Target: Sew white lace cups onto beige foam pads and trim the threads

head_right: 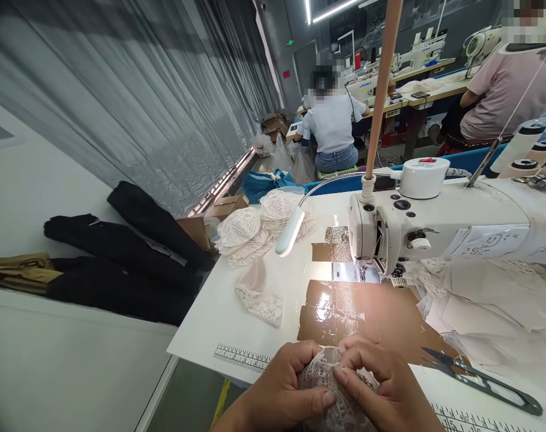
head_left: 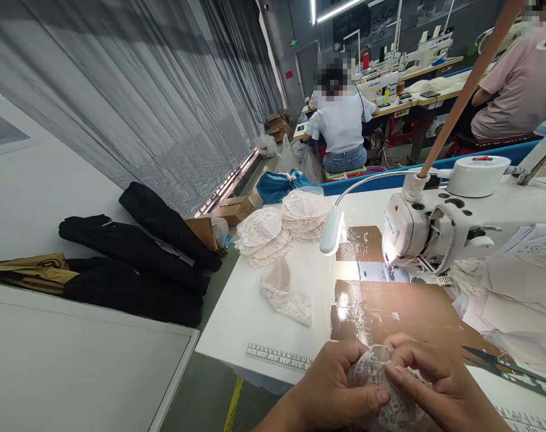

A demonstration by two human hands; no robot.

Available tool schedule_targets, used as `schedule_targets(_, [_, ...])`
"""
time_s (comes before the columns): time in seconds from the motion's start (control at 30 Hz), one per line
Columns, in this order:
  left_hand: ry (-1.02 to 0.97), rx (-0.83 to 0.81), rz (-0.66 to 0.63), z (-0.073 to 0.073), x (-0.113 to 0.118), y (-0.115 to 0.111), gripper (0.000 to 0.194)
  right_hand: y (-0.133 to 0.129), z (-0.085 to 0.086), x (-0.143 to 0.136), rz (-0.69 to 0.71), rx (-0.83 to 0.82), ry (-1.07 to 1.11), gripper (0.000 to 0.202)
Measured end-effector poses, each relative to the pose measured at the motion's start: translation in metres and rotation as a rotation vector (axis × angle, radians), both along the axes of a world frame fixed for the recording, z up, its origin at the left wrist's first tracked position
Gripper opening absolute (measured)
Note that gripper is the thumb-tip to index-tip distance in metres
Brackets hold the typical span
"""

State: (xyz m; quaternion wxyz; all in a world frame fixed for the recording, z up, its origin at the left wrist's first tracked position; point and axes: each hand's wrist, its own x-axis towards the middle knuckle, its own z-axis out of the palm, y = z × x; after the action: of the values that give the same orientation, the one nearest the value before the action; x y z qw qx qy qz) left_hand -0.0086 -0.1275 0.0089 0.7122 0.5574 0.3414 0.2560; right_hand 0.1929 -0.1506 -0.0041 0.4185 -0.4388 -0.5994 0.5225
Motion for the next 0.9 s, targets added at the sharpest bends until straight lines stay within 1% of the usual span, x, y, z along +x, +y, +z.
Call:
schedule_targets(0.07, [0.016, 0.01, 0.001, 0.004, -0.002, 0.0, 0.039, -0.001, -0.001, -0.005, -0.073, -0.034, 0.02, 0.035])
schedule_targets(0.2, [0.086, 0.094, 0.026, 0.01, -0.006, 0.004, 0.043, -0.002, -0.002, -0.01, -0.113, -0.08, 0.048, 0.036])
schedule_targets(0.33, [0.212, 0.243, 0.037, 0.016, -0.004, 0.011, 0.038, -0.003, 0.001, -0.011, -0.134, -0.106, 0.05, 0.036])
schedule_targets(0.4, [0.253, 0.284, 0.041, 0.017, 0.0, 0.013, 0.034, -0.003, 0.003, -0.012, -0.151, -0.11, 0.048, 0.036])
schedule_targets(0.53, [0.268, 0.264, 0.055, 0.015, 0.008, 0.016, 0.024, -0.002, 0.0, -0.01, -0.148, -0.109, 0.026, 0.036])
schedule_targets(0.63, [0.236, 0.182, 0.072, 0.014, 0.011, 0.017, 0.025, 0.001, -0.004, -0.005, -0.134, -0.131, -0.019, 0.036])
schedule_targets(0.7, [0.222, 0.126, 0.078, 0.013, 0.012, 0.017, 0.026, 0.004, -0.006, -0.002, -0.126, -0.162, 0.011, 0.034])
schedule_targets(0.8, [0.226, 0.121, 0.081, 0.013, 0.015, 0.016, 0.028, 0.008, -0.003, 0.001, -0.076, -0.192, 0.067, 0.036])
schedule_targets(0.9, [0.234, 0.144, 0.058, 0.012, 0.016, 0.015, 0.029, 0.009, 0.004, 0.002, -0.032, -0.182, -0.007, 0.039])
